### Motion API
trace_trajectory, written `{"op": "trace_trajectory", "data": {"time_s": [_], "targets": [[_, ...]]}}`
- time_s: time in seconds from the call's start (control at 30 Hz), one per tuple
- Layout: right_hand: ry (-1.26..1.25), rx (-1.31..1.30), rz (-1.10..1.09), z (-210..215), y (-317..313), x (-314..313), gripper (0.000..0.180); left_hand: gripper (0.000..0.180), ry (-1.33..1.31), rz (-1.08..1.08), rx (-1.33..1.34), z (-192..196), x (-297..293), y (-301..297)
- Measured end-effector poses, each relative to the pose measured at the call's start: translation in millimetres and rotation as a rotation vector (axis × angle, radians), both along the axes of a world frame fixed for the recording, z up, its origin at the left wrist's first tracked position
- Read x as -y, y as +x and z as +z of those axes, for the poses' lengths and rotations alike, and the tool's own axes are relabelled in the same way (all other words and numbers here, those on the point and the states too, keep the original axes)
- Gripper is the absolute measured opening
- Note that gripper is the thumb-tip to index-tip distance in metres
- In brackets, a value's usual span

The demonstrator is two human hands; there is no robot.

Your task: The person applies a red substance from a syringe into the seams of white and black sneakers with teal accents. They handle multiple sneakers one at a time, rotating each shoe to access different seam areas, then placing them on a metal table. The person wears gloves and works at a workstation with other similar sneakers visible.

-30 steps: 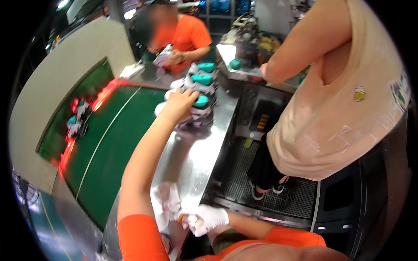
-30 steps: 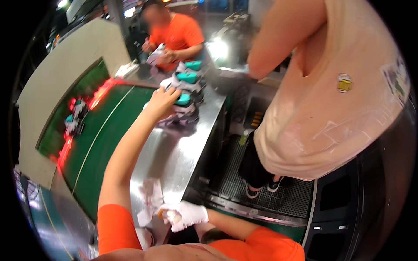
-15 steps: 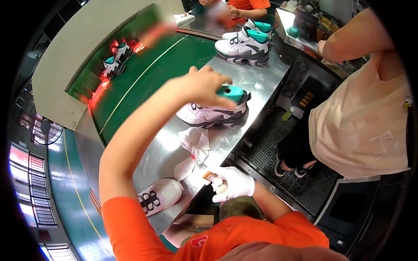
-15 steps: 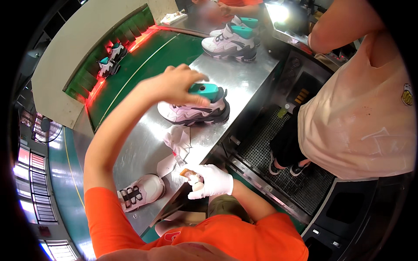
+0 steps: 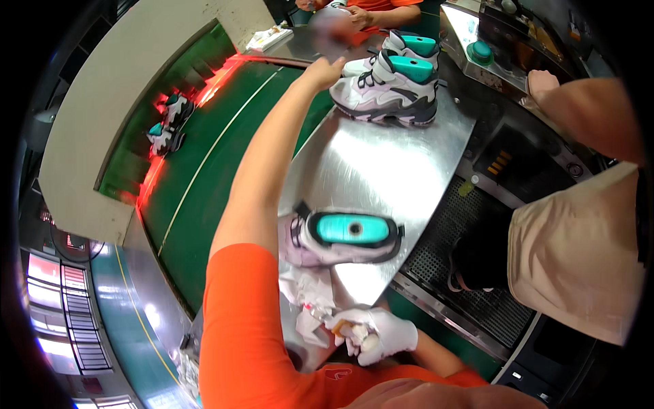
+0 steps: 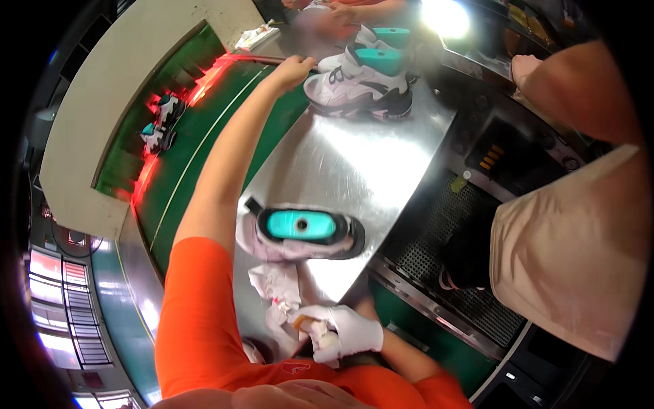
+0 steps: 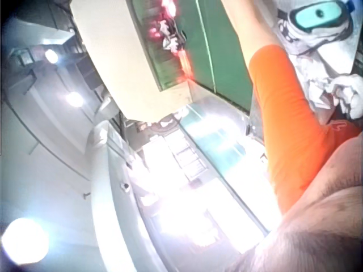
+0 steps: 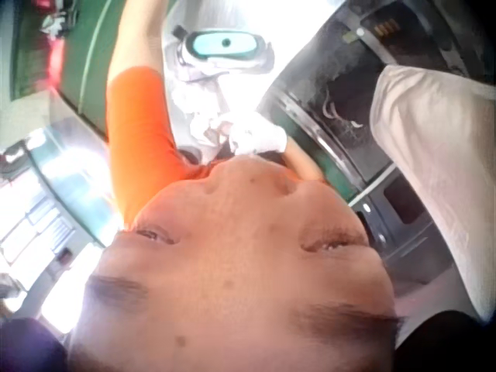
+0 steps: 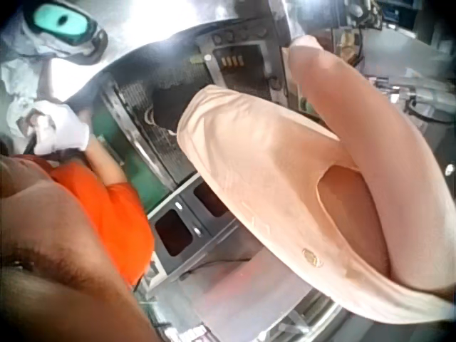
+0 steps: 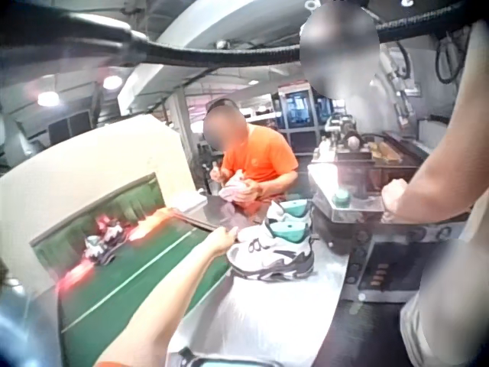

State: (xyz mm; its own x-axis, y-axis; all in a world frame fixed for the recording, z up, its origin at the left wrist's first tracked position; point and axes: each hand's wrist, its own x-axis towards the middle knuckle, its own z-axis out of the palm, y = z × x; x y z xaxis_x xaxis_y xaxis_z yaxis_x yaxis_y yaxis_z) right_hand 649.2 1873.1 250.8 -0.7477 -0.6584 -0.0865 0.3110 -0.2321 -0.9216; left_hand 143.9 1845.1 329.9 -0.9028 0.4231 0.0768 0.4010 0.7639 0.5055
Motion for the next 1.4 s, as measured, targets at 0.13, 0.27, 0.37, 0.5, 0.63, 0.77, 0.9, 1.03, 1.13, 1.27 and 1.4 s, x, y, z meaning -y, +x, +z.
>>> {"op": "trace_trajectory", "data": {"time_s": [0.13,0.27,0.37,0.5,0.63,0.77,0.9,1.03,1.13,1.27,1.4], "targets": [[0.04,-0.065,0.081,9.0,-18.7,-8.3,0.068,0.082,0.455,0.12,0.443,-32.5,-20.5,-0.9],[-0.11,-0.047,-0.012,-16.4,-12.0,-6.1,0.066,0.078,0.611,0.057,0.535,-37.4,-37.3,2.3],[-0.099,-0.03,0.017,-16.0,-9.3,-7.7,0.069,0.076,0.553,0.06,0.49,-41.2,-33.5,0.3],[-0.1,0.162,0.04,-18.2,-6.2,-4.1,0.073,0.073,0.539,0.101,0.388,-41.1,-27.9,11.9],[-0.024,0.022,0.051,-10.6,-10.2,-9.7,0.077,0.07,0.602,0.183,0.416,-40.6,-22.4,24.2],[-0.001,-0.104,0.02,7.2,-18.3,-14.8,0.08,0.069,0.699,0.347,0.327,-43.5,-7.9,46.6],[0.011,-0.121,0.007,8.3,-16.1,-11.2,0.081,0.074,0.762,0.456,0.274,-52.9,22.7,62.0],[0.003,-0.108,-0.006,5.9,-14.9,-7.5,0.081,0.071,0.8,0.533,0.355,-62.0,54.6,71.1],[-0.021,-0.096,-0.003,6.2,-12.8,-7.2,0.082,0.064,0.787,0.436,0.567,-63.5,74.4,88.5],[-0.004,-0.109,-0.01,7.6,-14.1,-10.9,0.083,0.053,0.611,0.282,0.721,-32.5,81.3,87.8],[-0.005,-0.116,-0.006,9.5,-15.7,-12.7,0.081,0.052,0.629,0.245,0.795,-34.8,83.1,67.7]]}}
